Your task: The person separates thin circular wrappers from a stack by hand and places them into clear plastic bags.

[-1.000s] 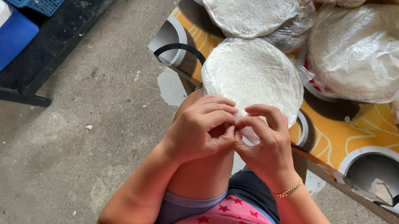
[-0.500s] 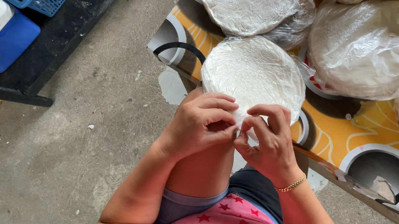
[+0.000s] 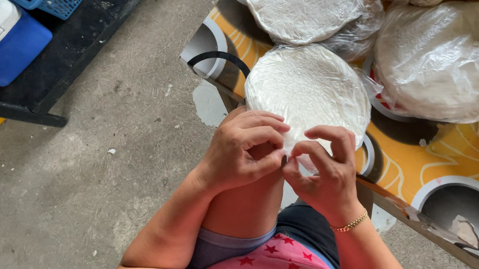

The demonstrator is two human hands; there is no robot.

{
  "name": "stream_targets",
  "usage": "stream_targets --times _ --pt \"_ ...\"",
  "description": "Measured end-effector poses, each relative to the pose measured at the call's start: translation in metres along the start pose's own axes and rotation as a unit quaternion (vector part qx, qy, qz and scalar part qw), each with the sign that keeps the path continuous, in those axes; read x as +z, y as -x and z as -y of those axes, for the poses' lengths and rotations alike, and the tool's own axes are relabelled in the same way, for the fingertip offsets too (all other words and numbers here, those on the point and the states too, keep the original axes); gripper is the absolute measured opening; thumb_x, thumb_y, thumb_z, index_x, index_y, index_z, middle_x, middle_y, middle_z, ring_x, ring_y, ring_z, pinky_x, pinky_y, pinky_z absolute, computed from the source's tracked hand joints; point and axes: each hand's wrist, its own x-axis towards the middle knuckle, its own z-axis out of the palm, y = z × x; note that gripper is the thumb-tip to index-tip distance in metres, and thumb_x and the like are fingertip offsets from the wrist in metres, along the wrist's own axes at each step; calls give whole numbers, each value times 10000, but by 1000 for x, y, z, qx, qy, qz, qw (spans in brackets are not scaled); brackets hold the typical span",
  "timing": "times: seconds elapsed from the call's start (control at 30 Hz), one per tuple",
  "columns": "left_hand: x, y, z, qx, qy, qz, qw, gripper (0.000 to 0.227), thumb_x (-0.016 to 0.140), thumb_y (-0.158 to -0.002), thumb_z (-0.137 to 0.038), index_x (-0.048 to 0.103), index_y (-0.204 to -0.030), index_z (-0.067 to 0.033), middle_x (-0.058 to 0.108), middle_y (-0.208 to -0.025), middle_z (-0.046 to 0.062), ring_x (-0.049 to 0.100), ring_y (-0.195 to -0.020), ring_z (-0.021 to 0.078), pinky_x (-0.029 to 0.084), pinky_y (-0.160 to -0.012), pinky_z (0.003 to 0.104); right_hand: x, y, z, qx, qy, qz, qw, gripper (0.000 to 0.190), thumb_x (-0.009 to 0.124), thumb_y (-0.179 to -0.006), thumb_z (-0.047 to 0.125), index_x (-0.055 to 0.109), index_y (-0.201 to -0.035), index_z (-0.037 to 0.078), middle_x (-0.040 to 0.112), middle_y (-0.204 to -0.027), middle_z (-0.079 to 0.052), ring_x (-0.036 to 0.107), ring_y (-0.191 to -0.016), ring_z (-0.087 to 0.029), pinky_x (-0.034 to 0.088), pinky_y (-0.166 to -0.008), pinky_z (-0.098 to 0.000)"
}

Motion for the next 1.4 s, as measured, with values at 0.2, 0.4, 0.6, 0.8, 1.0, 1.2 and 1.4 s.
stream_targets --times 0.2,0.4,0.6,0.8,1.0,1.2,1.4 --pt "-3 1 9 -1 2 -10 1000 77 677 -928 -30 704 -992 -63 748 -1205 102 694 -1265 262 537 -1101 405 -19 7 -13 50 -203 21 978 206 665 -674 85 618 -871 119 566 -1150 -129 576 -1059 -252 474 -923 -357" --pt "-4 -2 8 23 -28 17 999 220 817 -813 -80 759 -1026 -86 707 -1196 122 634 -1248 300 500 -1068 401 -15 -3 -10 1 -76 57 995 294 775 -744 94 717 -1030 59 645 -1076 -105 601 -1028 -307 476 -920 -422" --pt "3 0 2 -3 -56 -39 998 154 776 -861 -46 752 -996 -117 657 -1102 101 640 -1068 266 559 -896 361 -13 -5 -5 20 -57 -30 998 224 766 -846 -37 721 -1028 86 693 -999 -77 661 -931 -251 528 -825 -365" --pt "7 -17 0 67 -221 -69 971 233 747 -877 -42 753 -1083 -152 640 -1009 23 618 -1022 240 501 -917 421 -20 -3 -14 69 -64 -60 994 228 694 -873 -89 731 -1058 39 714 -993 -83 705 -859 -199 552 -768 -291" --pt "0 -20 -23 -38 -138 -62 988 422 844 -769 -350 686 -1049 -76 584 -954 90 562 -948 284 484 -843 417 -29 2 -21 170 -132 -72 974 212 573 -949 -76 690 -1092 29 733 -1042 -79 687 -820 -187 534 -767 -258" --pt "20 -14 -18 -25 -263 -25 964 136 776 -866 -259 694 -913 -160 627 -874 27 574 -902 259 459 -826 433 -24 -2 -10 74 -42 36 996 410 842 -729 79 693 -1105 13 634 -1052 -161 640 -945 -294 535 -802 -370" --pt "33 -5 -13 -38 -223 -80 971 84 665 -986 -146 623 -963 -76 645 -837 56 598 -844 277 457 -780 450 -18 18 -22 139 -59 -15 988 261 678 -795 -81 679 -950 129 616 -1164 -111 684 -914 -237 571 -778 -305"
